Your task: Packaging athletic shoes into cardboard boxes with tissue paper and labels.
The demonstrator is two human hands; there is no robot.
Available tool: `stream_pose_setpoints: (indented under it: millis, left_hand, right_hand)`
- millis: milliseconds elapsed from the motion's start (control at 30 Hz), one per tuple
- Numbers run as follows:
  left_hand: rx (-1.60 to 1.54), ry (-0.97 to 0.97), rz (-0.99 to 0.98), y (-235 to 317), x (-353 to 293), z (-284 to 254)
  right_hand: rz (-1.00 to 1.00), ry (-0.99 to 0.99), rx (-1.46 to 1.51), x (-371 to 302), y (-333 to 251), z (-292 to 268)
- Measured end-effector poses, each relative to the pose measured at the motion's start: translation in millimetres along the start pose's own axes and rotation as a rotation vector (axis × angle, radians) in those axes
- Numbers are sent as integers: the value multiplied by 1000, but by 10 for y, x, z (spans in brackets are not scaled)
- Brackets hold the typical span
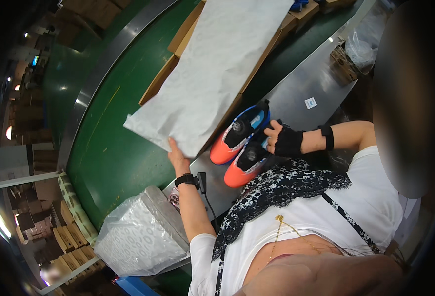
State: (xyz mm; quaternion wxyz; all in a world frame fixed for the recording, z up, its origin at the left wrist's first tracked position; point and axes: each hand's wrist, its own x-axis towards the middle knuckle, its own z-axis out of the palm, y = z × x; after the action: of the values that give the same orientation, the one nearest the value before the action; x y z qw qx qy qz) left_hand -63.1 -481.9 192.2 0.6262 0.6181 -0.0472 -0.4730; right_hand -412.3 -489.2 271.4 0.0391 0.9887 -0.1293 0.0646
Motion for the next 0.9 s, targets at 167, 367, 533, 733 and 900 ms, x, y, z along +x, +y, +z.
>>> stream_pose_setpoints:
  millis: [167, 367, 533, 733, 900]
  left_hand:
    - [164, 149, 330, 182, 114, -420]
    - [370, 138, 324, 486, -120, -598]
    - [200, 80, 239, 867, -392, -325]
    - [21, -468, 213, 758, -601, 700]
    - [506, -422, 115, 575, -430, 806]
  right_hand:
    - [8, -66, 203, 422, 158, -430]
    - [483, 122, 1245, 1083, 708, -747]
    - [743, 43, 845, 1779, 1110, 121]
    - [604, -148, 805, 1998, 826, 718]
    - [799, 453, 854, 1643, 1015, 756]
